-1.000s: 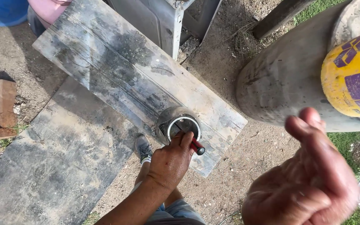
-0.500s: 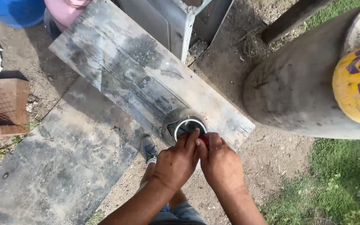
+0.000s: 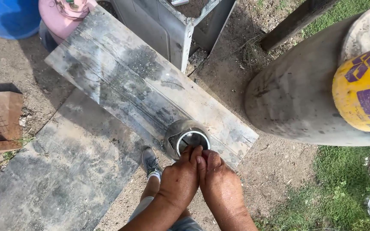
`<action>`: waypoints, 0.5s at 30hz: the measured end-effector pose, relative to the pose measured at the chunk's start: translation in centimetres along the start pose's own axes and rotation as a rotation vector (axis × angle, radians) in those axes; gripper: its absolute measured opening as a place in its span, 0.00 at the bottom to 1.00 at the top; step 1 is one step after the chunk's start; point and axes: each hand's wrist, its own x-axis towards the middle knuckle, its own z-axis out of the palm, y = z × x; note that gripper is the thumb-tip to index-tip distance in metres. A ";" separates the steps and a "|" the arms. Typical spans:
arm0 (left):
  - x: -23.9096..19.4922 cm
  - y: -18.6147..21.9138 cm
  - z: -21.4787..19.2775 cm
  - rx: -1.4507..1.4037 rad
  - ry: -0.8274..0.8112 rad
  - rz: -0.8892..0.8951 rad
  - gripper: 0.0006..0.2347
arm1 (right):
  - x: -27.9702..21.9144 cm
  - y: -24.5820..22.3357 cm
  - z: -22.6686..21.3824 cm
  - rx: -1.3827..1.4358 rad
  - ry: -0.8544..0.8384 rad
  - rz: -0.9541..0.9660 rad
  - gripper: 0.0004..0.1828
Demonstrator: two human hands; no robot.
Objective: The person uses a screwdriver to scrape the inside of a metal cup, then scrubs it with a steel wool pad. They repeat the scraping and scrubbing actions on the cup's interior and exterior surfaces.
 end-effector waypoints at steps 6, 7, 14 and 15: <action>0.3 0.0 0.0 0.014 0.022 0.007 0.13 | 0.1 -0.8 -1.1 0.062 -0.108 0.120 0.21; 0.4 -0.1 0.0 0.014 0.022 0.010 0.13 | 0.2 -0.5 -0.6 0.062 -0.105 0.122 0.21; -0.4 -0.8 0.6 0.028 0.022 0.030 0.18 | -0.3 0.0 0.4 0.088 -0.031 0.034 0.20; -0.6 -0.8 0.6 0.043 0.036 0.042 0.18 | -0.5 0.2 0.6 0.113 -0.029 0.019 0.20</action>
